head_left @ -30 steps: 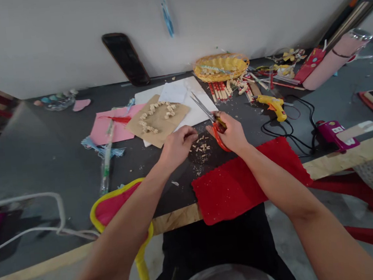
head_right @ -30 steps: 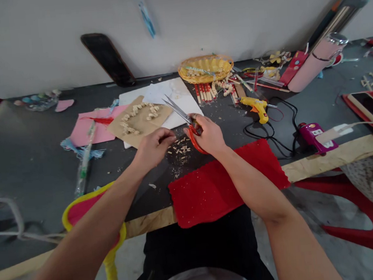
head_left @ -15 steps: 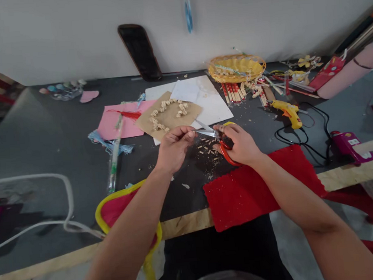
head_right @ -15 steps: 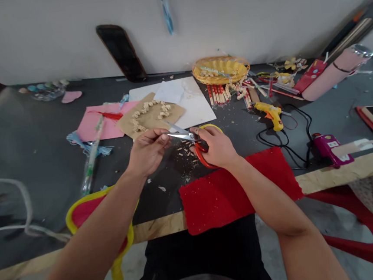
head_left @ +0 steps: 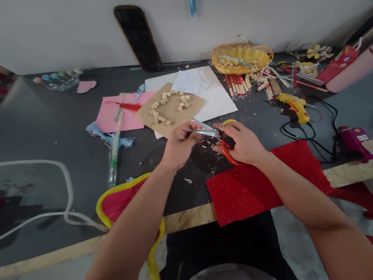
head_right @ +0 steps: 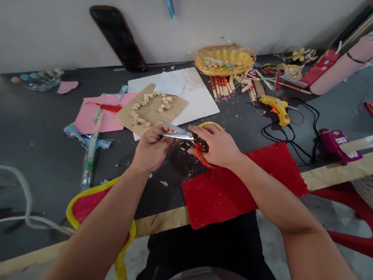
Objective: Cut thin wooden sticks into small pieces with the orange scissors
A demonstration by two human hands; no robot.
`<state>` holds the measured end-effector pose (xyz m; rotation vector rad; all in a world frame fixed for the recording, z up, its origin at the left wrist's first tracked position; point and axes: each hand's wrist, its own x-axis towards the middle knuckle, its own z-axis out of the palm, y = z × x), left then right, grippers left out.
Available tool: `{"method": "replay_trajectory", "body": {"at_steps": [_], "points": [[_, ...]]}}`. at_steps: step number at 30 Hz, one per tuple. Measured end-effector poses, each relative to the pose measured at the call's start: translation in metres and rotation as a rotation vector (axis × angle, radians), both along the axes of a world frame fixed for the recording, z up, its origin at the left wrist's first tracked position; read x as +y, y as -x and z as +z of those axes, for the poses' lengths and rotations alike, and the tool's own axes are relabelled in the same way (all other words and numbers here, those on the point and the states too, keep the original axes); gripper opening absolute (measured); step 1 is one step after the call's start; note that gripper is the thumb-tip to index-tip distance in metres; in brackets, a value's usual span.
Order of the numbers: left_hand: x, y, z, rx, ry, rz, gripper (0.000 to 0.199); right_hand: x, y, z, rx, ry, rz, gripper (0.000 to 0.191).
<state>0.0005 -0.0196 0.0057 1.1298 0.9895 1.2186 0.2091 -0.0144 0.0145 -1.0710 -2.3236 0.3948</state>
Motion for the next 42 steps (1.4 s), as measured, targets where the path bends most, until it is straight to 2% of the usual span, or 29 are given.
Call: {"method": "replay_trajectory", "body": {"at_steps": [8,16,21,26,29,32,42], "points": [[-0.0011,0.0013,-0.0024,0.068,-0.011,0.019,0.01,-0.0027,0.0018,0.0017,0.008,0.023,0.013,0.05],[-0.0047,0.0016,0.0011,0.01,-0.024,0.059,0.009,-0.0068,0.0038,0.0034,-0.12,-0.067,-0.033,0.057],[-0.0061,0.0008,0.0026,0.024,-0.014,0.076,0.007,-0.0093,0.0069,0.0023,-0.145,-0.088,-0.06,0.048],[-0.0041,0.0017,0.0002,0.064,0.002,0.052,0.02,-0.0095,0.0061,0.0014,-0.146,-0.098,-0.112,0.047],[-0.0032,0.0022,-0.0001,0.044,-0.033,0.028,0.029,-0.0076,0.0036,0.0014,-0.055,-0.033,-0.091,0.047],[-0.0033,0.0024,0.0005,0.008,-0.059,-0.002,0.031,-0.0047,0.0007,0.0031,0.025,0.019,-0.076,0.055],[-0.0035,0.0028,-0.0004,0.01,0.001,-0.061,0.02,-0.0062,0.0022,0.0064,-0.052,0.003,-0.033,0.056]]}}
